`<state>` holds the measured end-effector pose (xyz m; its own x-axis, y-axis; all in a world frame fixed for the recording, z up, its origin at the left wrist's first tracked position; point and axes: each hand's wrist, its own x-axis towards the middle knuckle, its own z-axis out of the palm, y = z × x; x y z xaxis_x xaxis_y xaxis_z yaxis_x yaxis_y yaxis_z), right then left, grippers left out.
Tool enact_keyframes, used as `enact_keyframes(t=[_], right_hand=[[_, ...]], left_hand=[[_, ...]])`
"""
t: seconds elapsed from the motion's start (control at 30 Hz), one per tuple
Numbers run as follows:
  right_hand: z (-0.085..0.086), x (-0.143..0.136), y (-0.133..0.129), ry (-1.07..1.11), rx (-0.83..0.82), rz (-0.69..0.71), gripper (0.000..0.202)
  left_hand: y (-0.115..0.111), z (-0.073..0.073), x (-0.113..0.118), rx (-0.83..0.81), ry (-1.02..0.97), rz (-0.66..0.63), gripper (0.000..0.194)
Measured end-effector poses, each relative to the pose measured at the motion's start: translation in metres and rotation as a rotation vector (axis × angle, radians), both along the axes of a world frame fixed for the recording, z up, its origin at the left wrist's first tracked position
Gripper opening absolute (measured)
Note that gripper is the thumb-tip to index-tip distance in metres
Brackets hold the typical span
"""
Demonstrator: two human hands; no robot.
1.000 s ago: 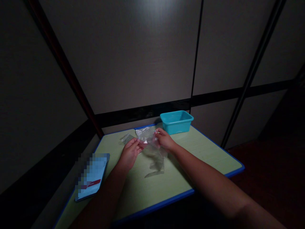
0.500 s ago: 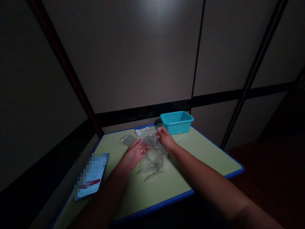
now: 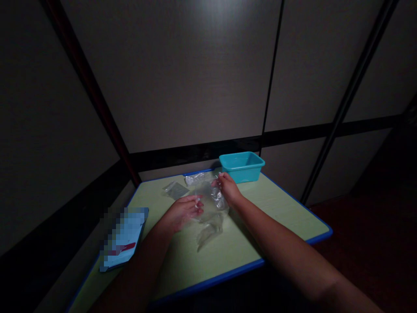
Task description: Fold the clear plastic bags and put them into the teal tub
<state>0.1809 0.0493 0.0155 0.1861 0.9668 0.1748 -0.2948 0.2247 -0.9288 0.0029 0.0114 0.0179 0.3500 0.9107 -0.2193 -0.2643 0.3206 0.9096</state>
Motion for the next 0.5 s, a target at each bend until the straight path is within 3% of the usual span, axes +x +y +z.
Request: enact_keyframes(t=[0.2,0.5], right_hand=[[0.005,-0.001,-0.002,0.223,-0.077,0.15,0.036],[0.012,0.005,-0.012,0.342,-0.032,0.508,0.032]], left_hand=[[0.004,0.0,-0.003,0.023,0.039,0.019,0.012],[0.015,0.0,-0.012,0.157,0.035,0.398,0.01]])
